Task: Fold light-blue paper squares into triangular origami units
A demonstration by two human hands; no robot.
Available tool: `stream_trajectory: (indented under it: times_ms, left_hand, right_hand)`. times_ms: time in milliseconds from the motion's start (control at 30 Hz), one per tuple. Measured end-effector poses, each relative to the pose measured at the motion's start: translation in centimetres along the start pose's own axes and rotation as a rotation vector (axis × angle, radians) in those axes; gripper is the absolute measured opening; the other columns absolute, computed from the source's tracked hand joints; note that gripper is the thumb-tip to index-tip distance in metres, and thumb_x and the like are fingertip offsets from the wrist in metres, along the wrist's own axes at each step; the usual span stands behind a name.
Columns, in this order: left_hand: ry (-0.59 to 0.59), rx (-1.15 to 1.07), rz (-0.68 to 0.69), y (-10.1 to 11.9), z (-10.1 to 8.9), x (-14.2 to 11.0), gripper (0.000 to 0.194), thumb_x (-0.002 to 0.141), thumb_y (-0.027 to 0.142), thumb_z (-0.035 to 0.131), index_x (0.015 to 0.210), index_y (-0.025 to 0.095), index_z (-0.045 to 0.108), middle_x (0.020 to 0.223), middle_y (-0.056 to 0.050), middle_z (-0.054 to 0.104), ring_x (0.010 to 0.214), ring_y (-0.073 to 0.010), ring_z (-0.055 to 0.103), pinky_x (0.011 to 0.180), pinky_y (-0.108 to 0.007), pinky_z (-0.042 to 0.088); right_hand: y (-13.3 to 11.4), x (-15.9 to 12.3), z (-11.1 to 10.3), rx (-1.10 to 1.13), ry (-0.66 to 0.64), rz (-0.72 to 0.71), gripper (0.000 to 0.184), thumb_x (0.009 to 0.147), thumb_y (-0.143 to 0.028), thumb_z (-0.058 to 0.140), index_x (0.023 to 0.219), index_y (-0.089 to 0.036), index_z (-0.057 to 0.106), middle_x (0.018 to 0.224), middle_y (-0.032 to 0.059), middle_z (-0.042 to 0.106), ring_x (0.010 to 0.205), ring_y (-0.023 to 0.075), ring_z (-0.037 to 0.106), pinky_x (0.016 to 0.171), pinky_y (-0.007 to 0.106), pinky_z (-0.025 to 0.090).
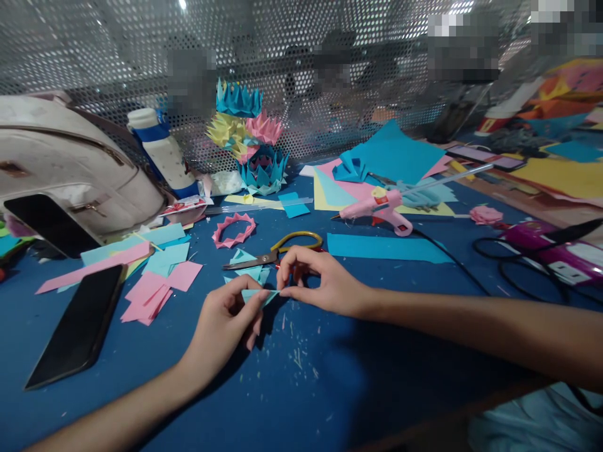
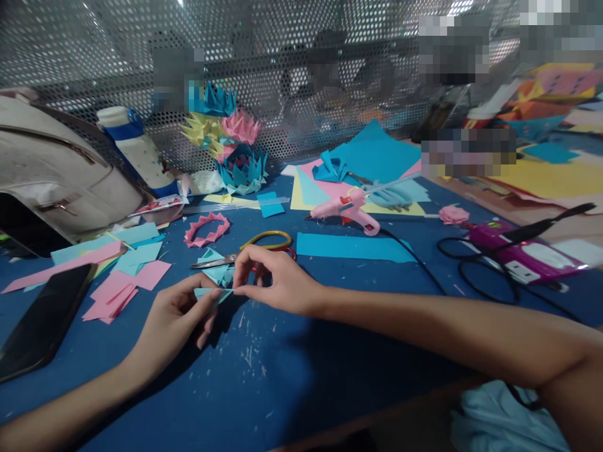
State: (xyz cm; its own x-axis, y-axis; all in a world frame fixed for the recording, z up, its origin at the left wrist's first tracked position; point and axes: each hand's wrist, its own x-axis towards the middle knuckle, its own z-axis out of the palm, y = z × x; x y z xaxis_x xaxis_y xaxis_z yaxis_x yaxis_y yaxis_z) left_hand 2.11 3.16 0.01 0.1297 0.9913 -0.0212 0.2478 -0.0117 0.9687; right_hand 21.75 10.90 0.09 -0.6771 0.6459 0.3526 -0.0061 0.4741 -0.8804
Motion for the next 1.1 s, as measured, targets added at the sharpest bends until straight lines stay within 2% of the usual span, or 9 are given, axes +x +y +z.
stream_trajectory:
  times_ms: [467, 733, 967, 1100]
  left_hand:
    - [-0.002, 0.016, 0.033, -0.12, 0.08, -0.20, 0.030, 0.094, 0.042, 0.056, 0.076, 0.019, 0.054, 0.046, 0.007, 0.054, 0.031, -0.0065, 0.048, 0.038, -0.014, 0.037]
    - [-0.001, 0.057, 0.048, -0.25, 0.07, -0.18, 0.028, 0.094, 0.041, 0.057, 0.076, 0.019, 0.055, 0.046, 0.007, 0.054, 0.032, -0.0066, 0.049, 0.039, -0.014, 0.037]
    - [-0.019, 0.104, 0.060, -0.40, -0.02, -0.34, 0.028, 0.095, 0.040, 0.056, 0.077, 0.018, 0.057, 0.047, 0.006, 0.056, 0.032, -0.0068, 0.049, 0.038, -0.015, 0.037]
    - [-0.009, 0.143, 0.092, -0.39, -0.04, -0.31, 0.033, 0.098, 0.044, 0.051, 0.077, 0.019, 0.056, 0.050, 0.006, 0.057, 0.033, -0.0072, 0.050, 0.039, -0.016, 0.038]
  right_hand:
    - [-0.13, -0.24, 0.08, -0.086, 0.012, -0.016, 0.009, 0.086, -0.015, 0.067, 0.090, -0.018, 0.059, 0.089, 0.0001, 0.065, 0.068, 0.0080, 0.053, 0.059, 0.022, 0.044]
    - [0.13, 0.14, -0.17, 0.059, -0.054, 0.054, 0.015, 0.086, -0.020, 0.069, 0.093, -0.018, 0.055, 0.087, -0.0004, 0.064, 0.066, 0.0081, 0.051, 0.057, 0.022, 0.041]
    - [0.06, -0.11, 0.16, 0.066, -0.095, 0.083, 0.017, 0.085, -0.013, 0.065, 0.090, -0.019, 0.050, 0.084, -0.0030, 0.060, 0.061, 0.0076, 0.036, 0.057, 0.024, 0.034]
    - [0.04, -0.19, 0.29, 0.022, -0.047, 0.081, 0.013, 0.087, -0.017, 0.064, 0.088, -0.019, 0.052, 0.084, -0.0023, 0.059, 0.062, 0.0082, 0.039, 0.058, 0.025, 0.035]
